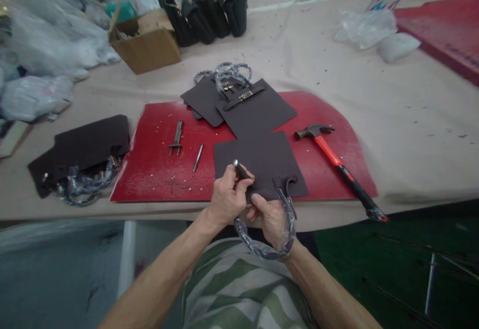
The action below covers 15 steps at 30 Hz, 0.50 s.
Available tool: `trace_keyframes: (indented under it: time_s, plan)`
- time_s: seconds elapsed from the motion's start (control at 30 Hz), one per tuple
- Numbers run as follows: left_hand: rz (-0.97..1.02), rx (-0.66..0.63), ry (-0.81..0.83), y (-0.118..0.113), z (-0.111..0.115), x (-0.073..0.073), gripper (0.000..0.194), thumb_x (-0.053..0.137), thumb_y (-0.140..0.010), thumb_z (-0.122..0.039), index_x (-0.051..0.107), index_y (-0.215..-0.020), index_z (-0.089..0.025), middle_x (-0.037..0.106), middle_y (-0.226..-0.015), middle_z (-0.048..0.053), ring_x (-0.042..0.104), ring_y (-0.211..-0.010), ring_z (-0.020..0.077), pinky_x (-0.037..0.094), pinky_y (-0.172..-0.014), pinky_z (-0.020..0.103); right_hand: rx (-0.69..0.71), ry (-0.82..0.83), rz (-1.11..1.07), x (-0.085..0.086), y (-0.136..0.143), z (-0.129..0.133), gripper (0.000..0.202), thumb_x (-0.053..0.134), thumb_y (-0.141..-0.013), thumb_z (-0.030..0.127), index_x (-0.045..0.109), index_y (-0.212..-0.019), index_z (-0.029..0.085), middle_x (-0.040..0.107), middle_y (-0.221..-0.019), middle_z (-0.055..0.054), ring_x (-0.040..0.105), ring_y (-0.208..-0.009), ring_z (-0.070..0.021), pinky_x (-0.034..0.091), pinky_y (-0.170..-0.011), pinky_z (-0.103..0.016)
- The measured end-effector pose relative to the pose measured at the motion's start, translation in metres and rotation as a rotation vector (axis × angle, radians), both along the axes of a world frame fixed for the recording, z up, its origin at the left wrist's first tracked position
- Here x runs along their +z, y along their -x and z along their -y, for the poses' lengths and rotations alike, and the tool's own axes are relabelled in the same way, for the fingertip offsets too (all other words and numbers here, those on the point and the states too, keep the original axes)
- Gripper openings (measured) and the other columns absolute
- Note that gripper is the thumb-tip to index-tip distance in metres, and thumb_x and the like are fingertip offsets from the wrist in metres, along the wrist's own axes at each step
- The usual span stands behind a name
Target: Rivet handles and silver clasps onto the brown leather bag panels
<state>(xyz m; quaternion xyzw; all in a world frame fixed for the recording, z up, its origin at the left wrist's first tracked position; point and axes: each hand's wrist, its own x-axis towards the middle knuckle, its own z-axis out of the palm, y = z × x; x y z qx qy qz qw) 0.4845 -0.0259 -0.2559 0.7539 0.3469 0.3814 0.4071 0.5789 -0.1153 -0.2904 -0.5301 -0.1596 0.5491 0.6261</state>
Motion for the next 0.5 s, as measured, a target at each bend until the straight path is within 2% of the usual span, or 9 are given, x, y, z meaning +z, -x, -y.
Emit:
trace_keyframes:
  time_s: [0.17,0.23,0.33,0.4,0.5]
  plan:
    - [-0.026,-0.029,-0.056,-0.001,-0.001,-0.011,0.013,0.055,-0.09,-0.014,0.052,-0.101,-0.021,0.072,-0.09,0.002,0.071,-0.081,0.014,0.056,-0.075,0.024,0.091,0.148,0.118,-0.004,-0.003,0.003,0.053,0.066,-0.075,0.064,0.066,-0.06,0.013,0.063,-0.051,-0.009,0.057,-0.045,-0.0156,0.048,-0.047,-0.024]
    - [-0.054,-0.042,-0.104,0.0,0.0,-0.016,0.013,0.055,-0.09,-0.014,0.053,-0.101,-0.021,0.072,-0.091,0.002,0.071,-0.081,0.0143,0.057,-0.075,0.024,0.145,0.224,0.177,-0.01,-0.003,0.007,0.058,0.06,-0.077,0.069,0.064,-0.061,0.014,0.061,-0.049,-0.008,0.056,-0.043,-0.0157,0.046,-0.045,-0.024]
    - [-0.085,-0.071,-0.191,0.002,0.002,-0.024,0.014,0.054,-0.091,-0.014,0.053,-0.103,-0.021,0.071,-0.093,0.002,0.071,-0.082,0.0146,0.057,-0.074,0.023,0.149,0.281,0.241,-0.022,-0.001,0.014,0.06,0.052,-0.079,0.074,0.06,-0.067,0.016,0.059,-0.049,-0.006,0.056,-0.041,-0.0163,0.042,-0.04,-0.023]
    - [-0.101,-0.085,-0.262,0.003,0.003,-0.028,0.015,0.055,-0.092,-0.014,0.053,-0.105,-0.021,0.071,-0.094,0.003,0.071,-0.082,0.015,0.057,-0.073,0.023,0.189,0.286,0.344,-0.029,0.0,0.018,0.056,0.042,-0.085,0.072,0.056,-0.073,0.018,0.062,-0.056,-0.005,0.058,-0.044,-0.0167,0.042,-0.041,-0.024]
    - [-0.123,-0.105,-0.362,0.003,0.004,-0.031,0.013,0.055,-0.093,-0.016,0.054,-0.106,-0.02,0.071,-0.094,0.004,0.071,-0.082,0.0155,0.056,-0.072,0.023,0.349,0.292,0.553,-0.035,-0.007,0.03,0.044,0.029,-0.093,0.054,0.051,-0.076,0.02,0.063,-0.064,-0.004,0.059,-0.049,-0.0157,0.043,-0.045,-0.024]
